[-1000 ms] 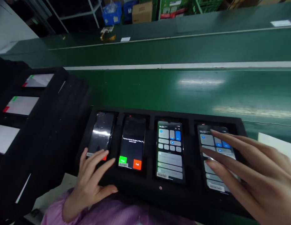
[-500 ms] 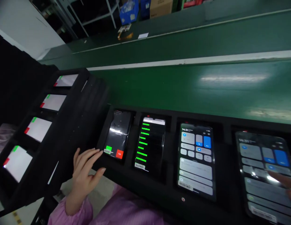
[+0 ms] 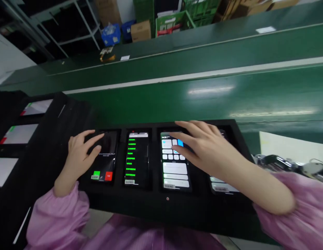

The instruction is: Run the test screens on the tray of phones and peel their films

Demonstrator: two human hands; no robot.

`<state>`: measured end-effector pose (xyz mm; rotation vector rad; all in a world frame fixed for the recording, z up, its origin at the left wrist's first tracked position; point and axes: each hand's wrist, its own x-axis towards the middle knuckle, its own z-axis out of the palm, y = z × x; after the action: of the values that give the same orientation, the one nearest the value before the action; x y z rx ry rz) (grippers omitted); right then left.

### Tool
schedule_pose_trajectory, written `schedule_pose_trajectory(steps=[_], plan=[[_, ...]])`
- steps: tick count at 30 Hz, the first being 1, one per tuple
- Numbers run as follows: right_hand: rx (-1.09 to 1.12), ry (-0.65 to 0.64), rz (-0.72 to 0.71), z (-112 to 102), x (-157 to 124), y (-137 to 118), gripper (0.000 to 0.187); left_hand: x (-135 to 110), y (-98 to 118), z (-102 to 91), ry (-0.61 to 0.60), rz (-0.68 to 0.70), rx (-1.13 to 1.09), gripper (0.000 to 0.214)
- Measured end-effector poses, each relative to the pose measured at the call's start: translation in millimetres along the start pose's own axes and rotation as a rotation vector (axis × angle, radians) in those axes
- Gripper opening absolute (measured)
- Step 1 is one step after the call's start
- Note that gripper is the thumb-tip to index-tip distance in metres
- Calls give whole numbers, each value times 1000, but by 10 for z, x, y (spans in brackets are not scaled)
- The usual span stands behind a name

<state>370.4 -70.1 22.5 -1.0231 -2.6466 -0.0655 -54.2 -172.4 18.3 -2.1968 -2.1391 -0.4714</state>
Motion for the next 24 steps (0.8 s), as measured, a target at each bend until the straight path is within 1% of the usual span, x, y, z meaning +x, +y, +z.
schedule_pose_trajectory(steps=[2,4,5,8,9,11,13,15,17,18,20,22,23,24], plan=[[-40,23,-21,2,188,-1,50,198,0,26,-71,15,47,49],[-47,55,12,-29,211,43,51,264,51,-5,-101,66,76,45],[-40,68,48,-52,170,76,51,279,102,-33,-78,105,88,44],[0,88,187,-140,-48,184,50,402,339,-85,78,232,114,44],[17,91,231,-171,-124,211,49,479,428,-68,75,288,90,43],[52,96,285,-223,-261,244,47,641,589,33,-16,391,25,42],[75,90,295,-241,-381,254,45,746,709,191,-104,451,-2,45],[67,84,289,-215,-486,254,43,749,778,332,-100,459,22,49],[43,83,284,-156,-570,256,44,669,793,384,-75,462,32,48],[29,85,281,-122,-601,258,45,612,780,368,-78,469,20,45],[-3,72,270,-59,-638,268,48,489,709,267,-146,504,-41,37],[-39,44,260,-11,-652,286,52,377,572,122,-214,506,-118,30],[-52,28,247,12,-658,301,53,326,479,52,-208,472,-140,28],[-58,16,235,37,-668,321,55,277,374,-10,-172,412,-144,26]])
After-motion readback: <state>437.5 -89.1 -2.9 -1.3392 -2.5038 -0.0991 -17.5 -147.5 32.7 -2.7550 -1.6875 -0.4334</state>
